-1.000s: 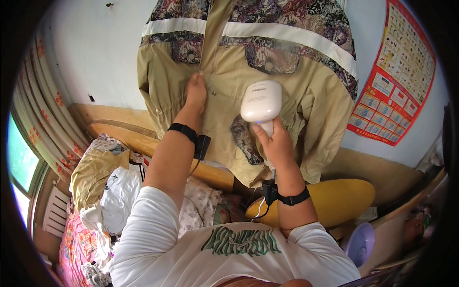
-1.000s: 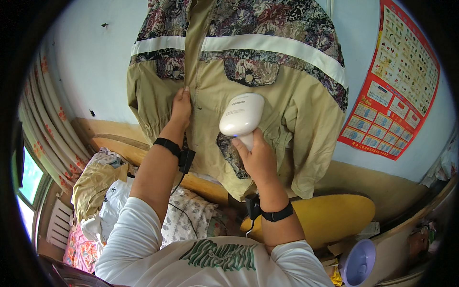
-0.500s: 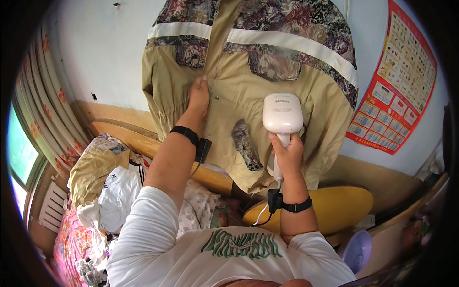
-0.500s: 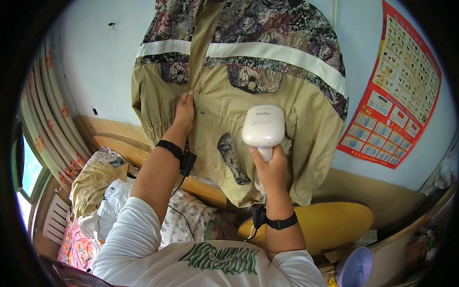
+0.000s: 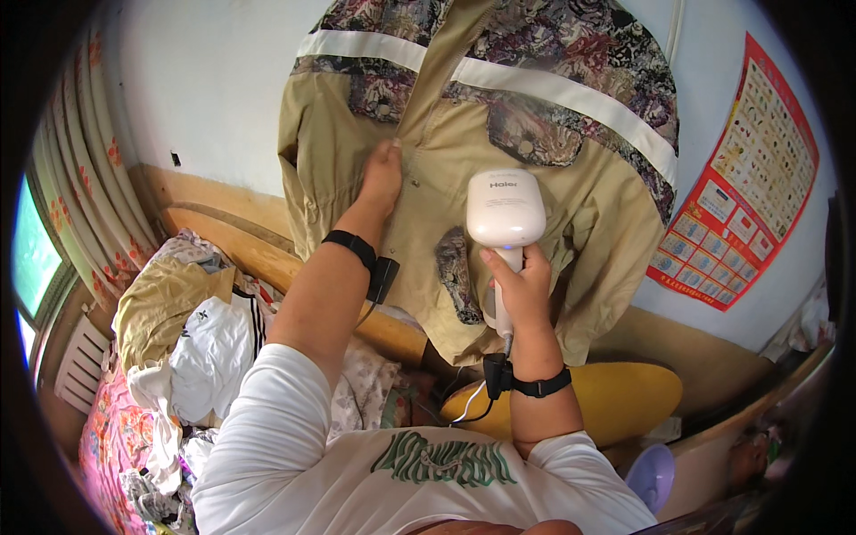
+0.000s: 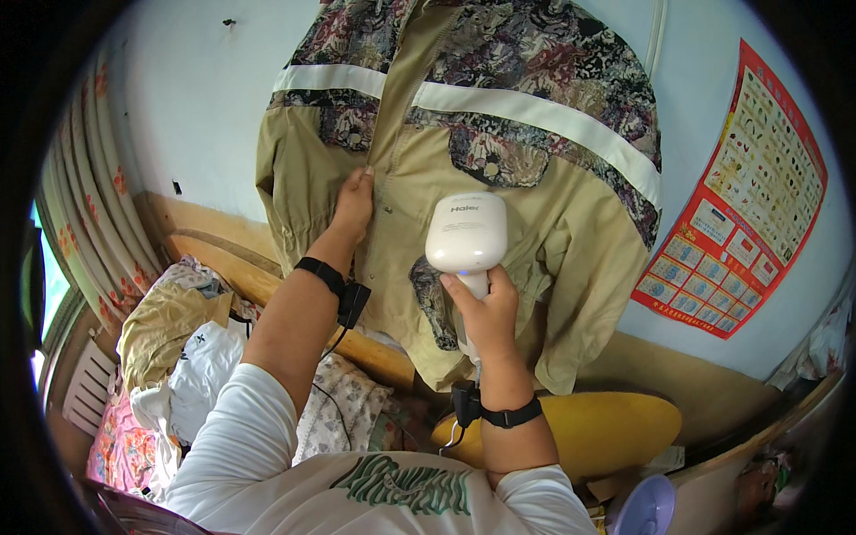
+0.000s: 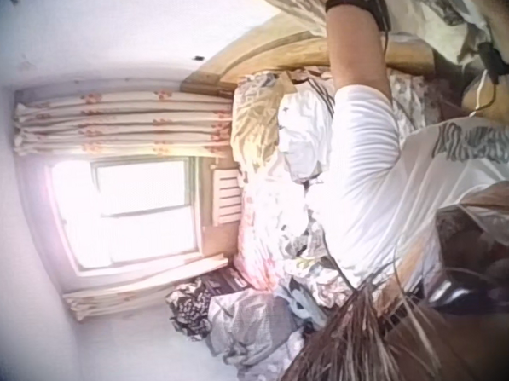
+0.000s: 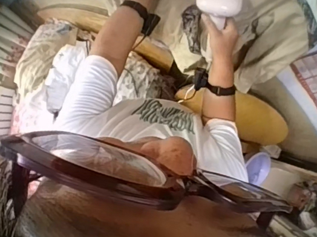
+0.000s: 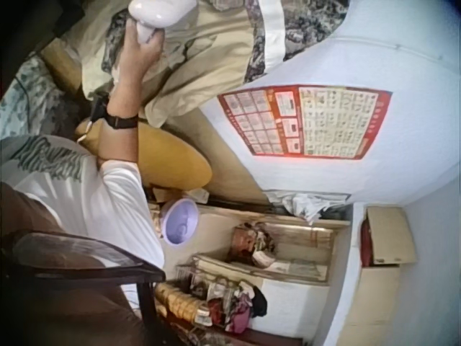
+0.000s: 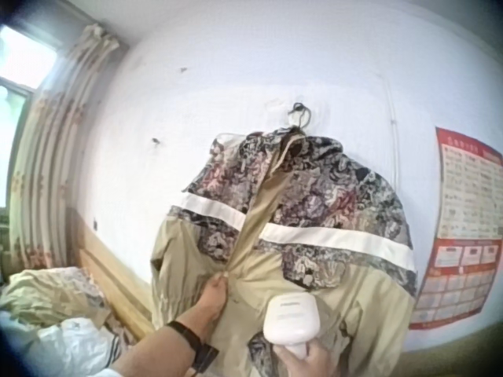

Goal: The person uses a handheld steamer on a jacket hanging on a wall, moving the device across the fabric while holding the bottom of the garment with one hand.

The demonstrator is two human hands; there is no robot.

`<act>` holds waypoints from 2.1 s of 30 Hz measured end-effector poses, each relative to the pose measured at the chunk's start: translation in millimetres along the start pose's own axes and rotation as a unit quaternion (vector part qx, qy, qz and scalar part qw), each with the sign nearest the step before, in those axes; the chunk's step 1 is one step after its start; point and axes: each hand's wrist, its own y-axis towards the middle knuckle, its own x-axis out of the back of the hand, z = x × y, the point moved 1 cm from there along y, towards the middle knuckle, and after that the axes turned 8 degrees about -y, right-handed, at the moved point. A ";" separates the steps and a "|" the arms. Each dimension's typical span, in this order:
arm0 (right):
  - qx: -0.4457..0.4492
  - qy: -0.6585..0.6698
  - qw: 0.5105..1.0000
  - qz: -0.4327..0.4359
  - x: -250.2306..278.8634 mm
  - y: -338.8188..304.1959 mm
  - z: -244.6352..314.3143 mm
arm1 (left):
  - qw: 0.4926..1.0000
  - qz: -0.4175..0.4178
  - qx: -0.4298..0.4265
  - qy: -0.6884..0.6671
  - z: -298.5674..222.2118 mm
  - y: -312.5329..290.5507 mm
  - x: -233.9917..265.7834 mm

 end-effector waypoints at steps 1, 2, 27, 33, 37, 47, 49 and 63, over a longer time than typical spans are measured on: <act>-0.021 -0.019 1.000 0.003 -1.5 3.3 2.5 | 1.000 0.014 0.010 -0.003 -3.6 -1.0 -1.2; -0.041 -0.039 0.998 0.005 -2.3 6.5 4.9 | 1.000 0.014 0.009 -0.003 -6.9 -3.6 -2.4; -0.111 -0.067 0.988 -0.086 42.5 -32.3 -5.1 | 0.996 0.070 0.047 0.006 -7.8 -4.0 5.5; -0.103 0.006 0.993 -0.050 19.5 -21.7 22.8 | 0.996 0.074 0.046 -0.003 -8.0 -5.3 0.4; -0.067 -0.023 0.997 -0.022 -10.8 -0.9 37.2 | 0.998 0.046 0.037 0.012 -13.8 -9.1 2.7; -0.049 -0.140 0.989 -0.014 -35.3 10.7 3.3 | 0.995 0.077 0.061 -0.016 -6.5 -1.7 5.9; -0.051 -0.150 0.987 -0.017 -29.4 1.2 -0.7 | 0.993 0.096 0.060 -0.024 -5.5 -1.2 9.1; 0.046 0.013 0.997 -0.053 -21.5 12.1 45.5 | 0.992 0.109 0.052 -0.033 -4.4 1.7 13.2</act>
